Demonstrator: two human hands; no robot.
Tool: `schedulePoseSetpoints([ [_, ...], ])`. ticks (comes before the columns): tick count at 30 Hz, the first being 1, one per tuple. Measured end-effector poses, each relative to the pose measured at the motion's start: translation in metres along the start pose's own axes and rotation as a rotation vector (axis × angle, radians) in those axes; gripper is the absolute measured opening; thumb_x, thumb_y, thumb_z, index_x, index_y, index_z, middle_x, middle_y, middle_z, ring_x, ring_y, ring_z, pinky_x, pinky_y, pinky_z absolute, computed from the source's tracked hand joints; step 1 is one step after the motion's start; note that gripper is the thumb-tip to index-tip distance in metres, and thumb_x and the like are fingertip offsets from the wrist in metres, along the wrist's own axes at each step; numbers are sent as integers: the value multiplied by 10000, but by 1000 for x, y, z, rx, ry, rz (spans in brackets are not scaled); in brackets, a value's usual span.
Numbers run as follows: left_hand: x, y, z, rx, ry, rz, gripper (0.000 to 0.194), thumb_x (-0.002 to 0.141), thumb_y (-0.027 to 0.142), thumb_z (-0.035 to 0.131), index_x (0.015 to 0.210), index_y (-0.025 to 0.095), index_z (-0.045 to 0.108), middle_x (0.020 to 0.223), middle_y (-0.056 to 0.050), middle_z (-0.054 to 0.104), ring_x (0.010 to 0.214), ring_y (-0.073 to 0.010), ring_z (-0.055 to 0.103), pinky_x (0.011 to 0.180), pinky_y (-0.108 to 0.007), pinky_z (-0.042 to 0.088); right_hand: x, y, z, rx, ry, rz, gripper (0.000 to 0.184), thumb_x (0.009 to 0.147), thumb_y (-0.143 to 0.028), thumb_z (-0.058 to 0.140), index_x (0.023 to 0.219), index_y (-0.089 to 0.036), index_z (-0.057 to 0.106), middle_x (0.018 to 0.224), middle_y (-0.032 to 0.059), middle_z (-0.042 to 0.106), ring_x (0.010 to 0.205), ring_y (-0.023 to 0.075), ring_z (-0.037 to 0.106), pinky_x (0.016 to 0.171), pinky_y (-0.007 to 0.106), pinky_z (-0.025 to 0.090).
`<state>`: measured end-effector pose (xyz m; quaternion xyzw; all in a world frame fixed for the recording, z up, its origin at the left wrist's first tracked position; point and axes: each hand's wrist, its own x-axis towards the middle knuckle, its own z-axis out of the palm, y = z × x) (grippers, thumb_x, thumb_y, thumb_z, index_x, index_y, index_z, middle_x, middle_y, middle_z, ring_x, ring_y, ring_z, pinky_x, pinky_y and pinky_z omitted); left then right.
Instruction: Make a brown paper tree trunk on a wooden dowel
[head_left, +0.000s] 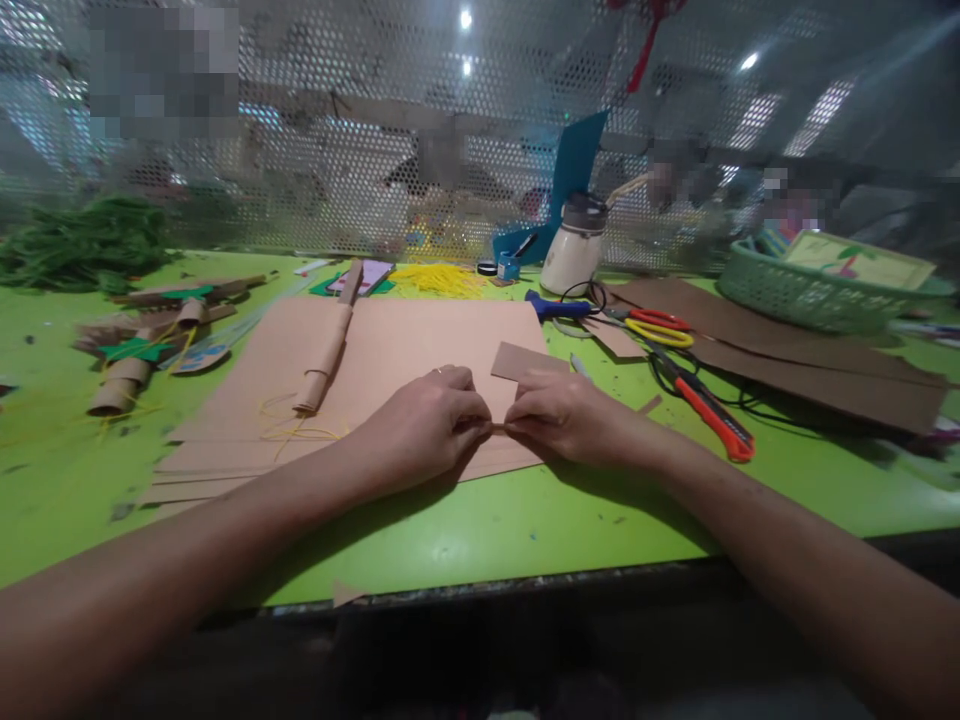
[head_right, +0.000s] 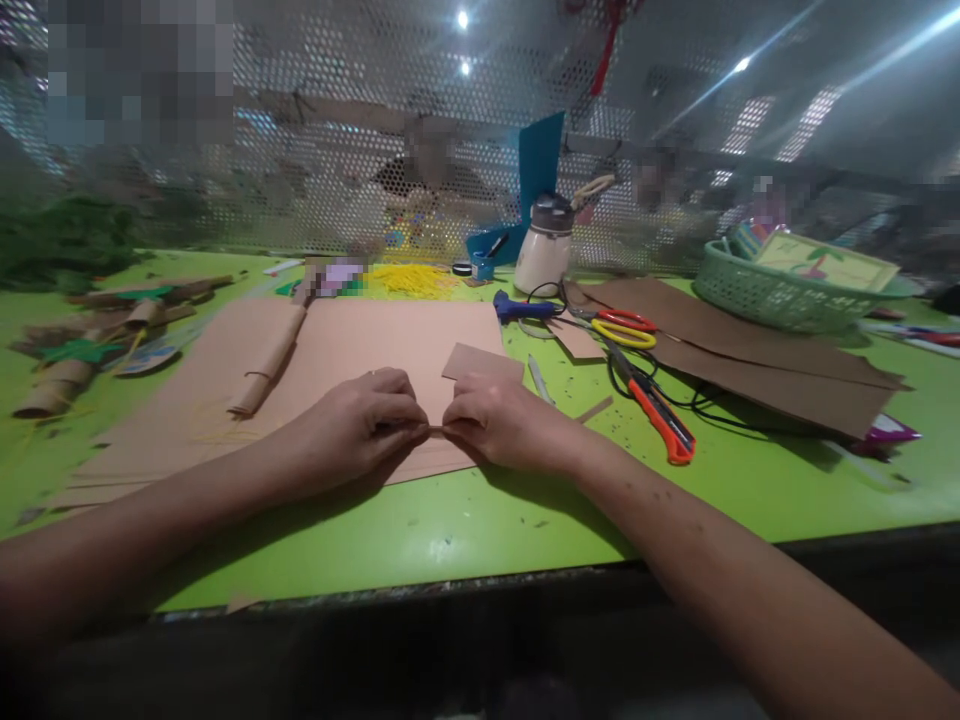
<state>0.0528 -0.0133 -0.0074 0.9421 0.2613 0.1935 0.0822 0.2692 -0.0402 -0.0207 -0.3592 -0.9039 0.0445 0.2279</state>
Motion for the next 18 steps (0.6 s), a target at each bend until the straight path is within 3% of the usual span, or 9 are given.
schedulePoseSetpoints([
  [5,2,-1,0,-52,-7,-4,221,873,200,539,812,162,747,744,-59,627,705,-156,575,634,-263,435,3,-2,-1,24,15,-52,194,898,-130,548,790,-157,707,753,52,621,687,148,550,601,266,403],
  [18,5,-6,-2,-51,-71,-8,219,877,214,513,792,163,709,746,-44,645,666,-133,570,613,-247,404,11,-8,4,57,-7,-29,175,899,-132,535,811,-140,686,788,60,621,716,148,559,625,261,425],
])
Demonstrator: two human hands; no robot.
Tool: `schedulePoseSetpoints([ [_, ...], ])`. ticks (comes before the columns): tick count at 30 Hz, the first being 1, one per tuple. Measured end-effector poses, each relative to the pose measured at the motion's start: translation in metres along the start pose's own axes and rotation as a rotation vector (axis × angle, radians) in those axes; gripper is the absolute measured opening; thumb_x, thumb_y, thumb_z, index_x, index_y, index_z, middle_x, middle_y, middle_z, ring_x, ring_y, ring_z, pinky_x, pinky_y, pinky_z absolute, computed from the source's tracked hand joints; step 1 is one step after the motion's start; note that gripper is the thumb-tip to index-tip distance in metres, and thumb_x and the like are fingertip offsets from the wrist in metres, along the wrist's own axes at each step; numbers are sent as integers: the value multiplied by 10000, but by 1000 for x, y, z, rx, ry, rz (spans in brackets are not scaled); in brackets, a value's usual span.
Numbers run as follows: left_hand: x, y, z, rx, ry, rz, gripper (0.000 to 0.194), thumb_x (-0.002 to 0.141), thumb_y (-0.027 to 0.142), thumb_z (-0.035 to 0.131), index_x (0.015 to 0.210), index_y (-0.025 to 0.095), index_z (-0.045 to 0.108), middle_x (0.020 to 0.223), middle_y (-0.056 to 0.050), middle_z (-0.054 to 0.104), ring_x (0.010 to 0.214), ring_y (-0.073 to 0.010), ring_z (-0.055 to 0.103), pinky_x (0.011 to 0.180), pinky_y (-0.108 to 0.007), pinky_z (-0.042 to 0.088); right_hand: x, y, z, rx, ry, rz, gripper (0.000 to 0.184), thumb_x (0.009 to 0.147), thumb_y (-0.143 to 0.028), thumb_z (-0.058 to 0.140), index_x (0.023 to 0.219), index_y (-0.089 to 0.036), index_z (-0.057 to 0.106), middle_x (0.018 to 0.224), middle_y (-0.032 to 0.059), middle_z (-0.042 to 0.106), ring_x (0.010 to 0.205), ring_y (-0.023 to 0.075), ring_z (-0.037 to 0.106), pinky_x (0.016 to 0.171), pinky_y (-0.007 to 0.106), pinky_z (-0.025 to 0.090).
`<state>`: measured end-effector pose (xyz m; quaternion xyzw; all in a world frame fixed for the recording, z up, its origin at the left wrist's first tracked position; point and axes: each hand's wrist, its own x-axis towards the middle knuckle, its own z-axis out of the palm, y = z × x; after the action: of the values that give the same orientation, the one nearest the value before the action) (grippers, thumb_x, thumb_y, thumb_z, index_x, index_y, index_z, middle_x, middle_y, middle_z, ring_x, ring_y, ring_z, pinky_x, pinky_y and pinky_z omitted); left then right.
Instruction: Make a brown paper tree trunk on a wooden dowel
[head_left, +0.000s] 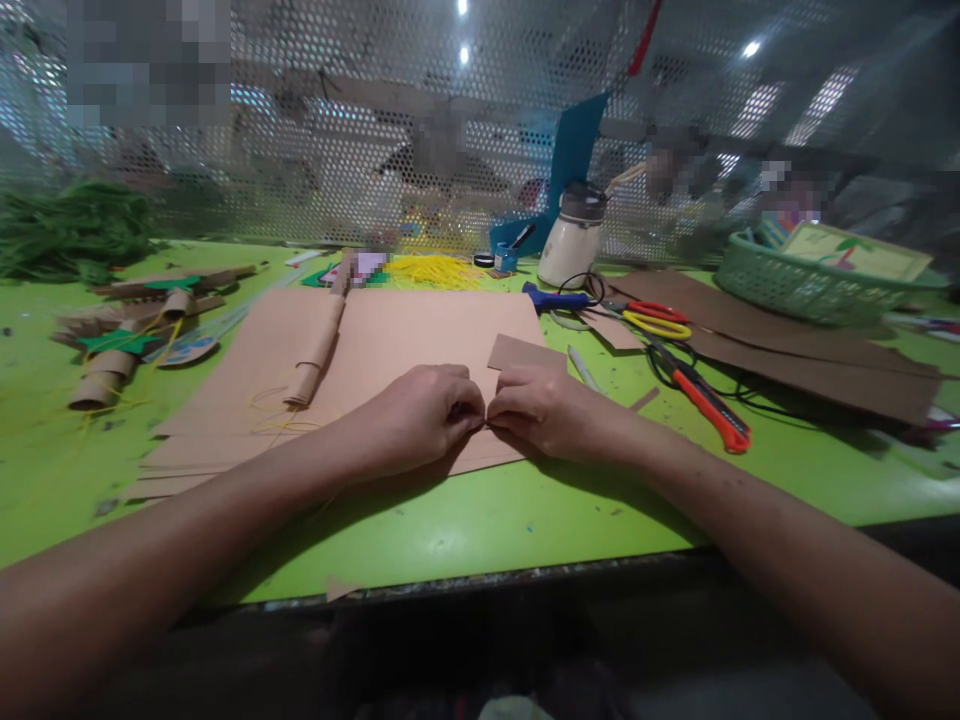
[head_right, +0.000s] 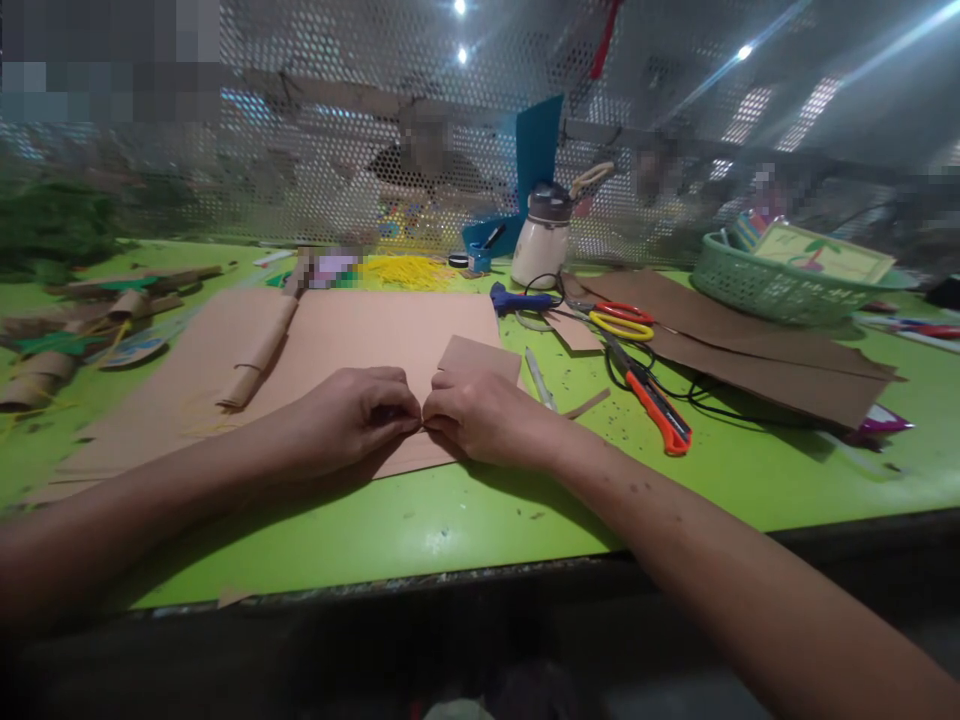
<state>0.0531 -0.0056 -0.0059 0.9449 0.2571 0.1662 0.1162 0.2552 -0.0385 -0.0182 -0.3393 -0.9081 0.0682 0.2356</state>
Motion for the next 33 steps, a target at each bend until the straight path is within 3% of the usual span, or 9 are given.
schedulePoseSetpoints([
  [17,-10,1,-4,185,-13,122,245,889,156,451,753,167,654,715,-24,554,649,-134,522,620,-269,389,0,-5,-6,-122,-80,-32,227,897,-118,498,727,-126,648,744,59,583,671,140,491,592,260,347],
  [23,-12,0,-4,252,-63,148,229,899,167,454,812,160,666,755,-39,537,674,-151,518,630,-277,392,-6,1,-9,-164,-131,-15,205,881,-132,522,697,-142,612,729,31,545,639,126,436,586,265,320],
  [30,-18,-1,-1,251,44,156,241,953,265,449,1112,163,599,835,-59,563,728,-170,527,628,-276,392,-8,-9,-18,-250,-205,-4,142,843,-79,531,775,-129,645,782,56,578,671,140,461,586,263,317],
  [33,-19,-2,1,285,53,168,232,961,281,443,1102,169,588,830,-54,559,713,-170,522,622,-281,388,-7,-13,-21,-287,-243,1,137,830,-63,530,794,-124,647,801,65,588,671,143,454,579,265,305],
])
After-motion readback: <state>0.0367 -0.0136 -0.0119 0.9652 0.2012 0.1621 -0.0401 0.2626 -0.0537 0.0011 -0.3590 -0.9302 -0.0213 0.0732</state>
